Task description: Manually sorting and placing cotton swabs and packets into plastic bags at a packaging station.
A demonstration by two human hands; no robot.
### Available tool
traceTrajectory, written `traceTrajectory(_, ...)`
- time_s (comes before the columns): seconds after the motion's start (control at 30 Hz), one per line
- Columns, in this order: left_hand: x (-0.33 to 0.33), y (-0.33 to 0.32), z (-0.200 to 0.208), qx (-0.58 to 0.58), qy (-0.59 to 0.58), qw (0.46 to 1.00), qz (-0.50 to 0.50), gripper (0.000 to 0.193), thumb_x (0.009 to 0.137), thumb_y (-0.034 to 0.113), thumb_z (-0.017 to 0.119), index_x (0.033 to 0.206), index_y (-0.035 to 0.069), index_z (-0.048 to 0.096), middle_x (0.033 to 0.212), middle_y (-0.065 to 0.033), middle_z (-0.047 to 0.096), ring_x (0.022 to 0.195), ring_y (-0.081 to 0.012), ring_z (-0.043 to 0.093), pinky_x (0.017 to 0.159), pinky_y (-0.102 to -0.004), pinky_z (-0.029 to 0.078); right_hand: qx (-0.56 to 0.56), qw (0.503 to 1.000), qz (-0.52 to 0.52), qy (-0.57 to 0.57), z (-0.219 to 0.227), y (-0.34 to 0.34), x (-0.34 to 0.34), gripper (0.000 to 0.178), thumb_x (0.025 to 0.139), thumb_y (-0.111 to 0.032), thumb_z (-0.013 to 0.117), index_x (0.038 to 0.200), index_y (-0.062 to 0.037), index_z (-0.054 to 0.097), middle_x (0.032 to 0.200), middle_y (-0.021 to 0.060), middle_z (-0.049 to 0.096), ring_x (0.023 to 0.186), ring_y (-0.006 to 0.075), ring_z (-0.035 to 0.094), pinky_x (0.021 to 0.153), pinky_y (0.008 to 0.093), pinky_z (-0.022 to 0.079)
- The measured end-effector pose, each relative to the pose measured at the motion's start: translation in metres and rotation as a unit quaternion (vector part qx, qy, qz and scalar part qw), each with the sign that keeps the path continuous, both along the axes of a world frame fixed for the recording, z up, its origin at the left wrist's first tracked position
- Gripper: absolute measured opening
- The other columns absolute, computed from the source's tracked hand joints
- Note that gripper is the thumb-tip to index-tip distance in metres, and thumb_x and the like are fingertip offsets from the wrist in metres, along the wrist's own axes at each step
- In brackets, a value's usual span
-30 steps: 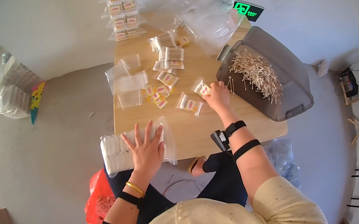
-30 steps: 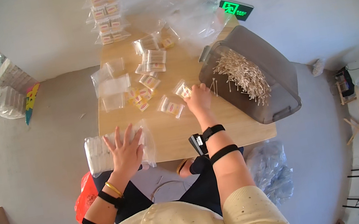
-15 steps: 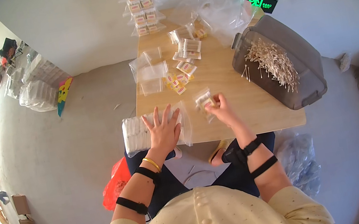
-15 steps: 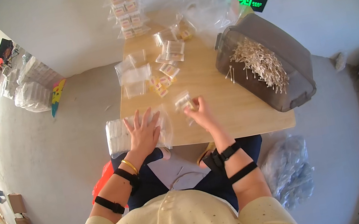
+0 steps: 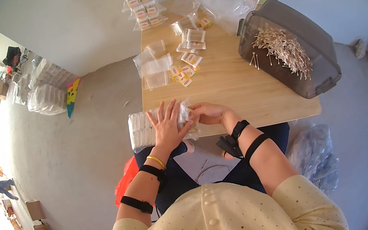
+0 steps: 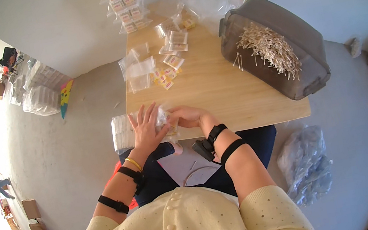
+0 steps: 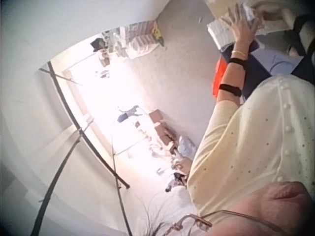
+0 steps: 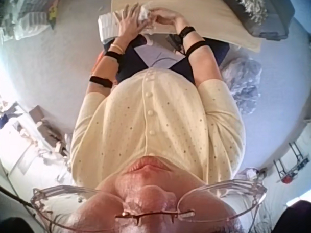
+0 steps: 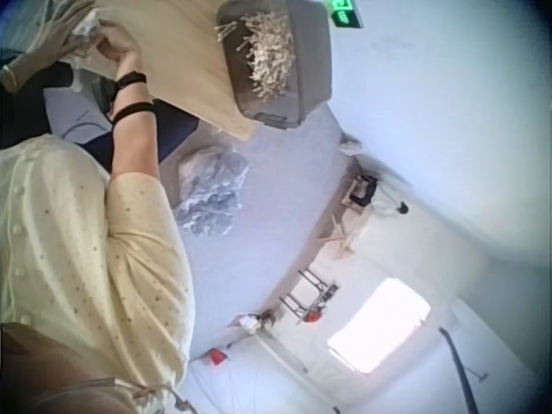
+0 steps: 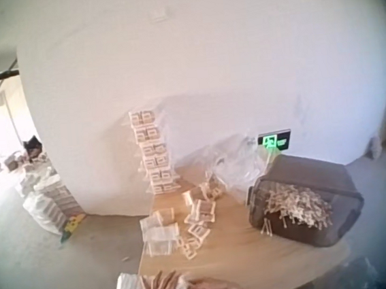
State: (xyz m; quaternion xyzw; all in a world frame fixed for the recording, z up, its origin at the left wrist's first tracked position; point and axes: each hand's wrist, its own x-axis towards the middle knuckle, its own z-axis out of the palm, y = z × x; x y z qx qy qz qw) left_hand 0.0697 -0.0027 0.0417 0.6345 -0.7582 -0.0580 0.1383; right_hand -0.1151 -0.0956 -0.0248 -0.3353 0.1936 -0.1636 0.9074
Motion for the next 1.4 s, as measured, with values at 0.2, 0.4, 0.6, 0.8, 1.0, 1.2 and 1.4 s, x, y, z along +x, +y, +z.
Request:
traceTrajectory(0.2,-0.006,-0.004,0.003,0.017,0.014,1.0,0.005,0.072,0.086,0.049,0.067,0.146,0.014,0.046,0.152,-0.0069,0.044,0.146,-0.0388,0.028,0.115,-0.072,0.004,-0.004,0.986,-0.167,0.016,-0.025,0.022,0.009,0.027,0.09,-0.01,0.057,0.113,-0.0017,0.066,0.105,0.0067,0.067,0.1,0.0164,0.06,0.092,0.0305,0.045)
traceTrajectory(0.4,-0.01,-0.007,0.002,0.046,0.006,0.999,0.025,0.073,0.083,0.048,0.069,0.145,0.016,0.047,0.152,-0.0051,0.044,0.147,-0.0373,0.027,0.115,-0.0724,0.0,-0.232,0.925,-0.246,0.174,-0.022,0.04,0.009,0.032,0.094,-0.018,0.061,0.119,0.0006,0.061,0.108,0.007,0.066,0.098,0.015,0.059,0.089,0.0303,0.047)
traceTrajectory(0.6,-0.013,-0.008,-0.001,0.042,-0.004,0.999,0.027,0.069,0.09,0.047,0.061,0.148,0.013,0.044,0.154,-0.0071,0.04,0.148,-0.0379,0.024,0.114,-0.0727,0.0,-0.166,0.953,-0.166,0.191,-0.011,0.031,-0.007,0.031,0.101,-0.016,0.057,0.129,-0.0037,0.054,0.116,0.0022,0.061,0.111,0.0124,0.057,0.1,0.0311,0.045)
traceTrajectory(0.8,-0.023,-0.007,-0.011,0.047,-0.021,0.998,0.041,0.066,0.095,0.044,0.055,0.15,0.009,0.041,0.157,-0.0083,0.035,0.149,-0.0382,0.022,0.115,-0.0728,0.003,0.029,0.989,-0.113,0.092,-0.006,0.018,-0.013,0.031,0.101,-0.016,0.056,0.13,-0.0049,0.052,0.122,0.0036,0.059,0.113,0.0134,0.057,0.103,0.0333,0.046)
traceTrajectory(1.0,-0.027,-0.008,-0.01,0.051,-0.06,0.997,-0.009,0.066,0.098,0.042,0.051,0.155,0.012,0.034,0.16,-0.0066,0.031,0.15,-0.0386,0.018,0.113,-0.0745,0.004,-0.177,0.929,-0.212,0.244,-0.03,0.015,0.006,0.027,0.097,-0.011,0.057,0.124,-0.0075,0.054,0.118,0.0051,0.058,0.102,0.0119,0.057,0.084,0.0315,0.051)
traceTrajectory(1.2,-0.023,-0.007,-0.012,0.043,-0.07,0.996,-0.023,0.067,0.098,0.041,0.053,0.155,0.013,0.033,0.161,-0.0056,0.029,0.15,-0.0395,0.018,0.111,-0.077,0.005,-0.4,0.863,-0.225,0.213,-0.038,0.011,0.006,0.025,0.093,-0.008,0.058,0.118,-0.0047,0.055,0.112,0.0085,0.058,0.09,0.0224,0.06,0.074,0.0365,0.049)
traceTrajectory(1.4,-0.016,-0.006,-0.01,0.061,-0.086,0.994,0.005,0.067,0.097,0.04,0.054,0.154,0.011,0.034,0.161,-0.0043,0.029,0.15,-0.0397,0.019,0.111,-0.0772,0.006,-0.575,0.682,-0.282,0.354,0.006,0.026,0.018,0.026,0.091,-0.014,0.06,0.115,-0.0059,0.057,0.114,0.0204,0.06,0.097,0.0411,0.063,0.081,0.0481,0.051)
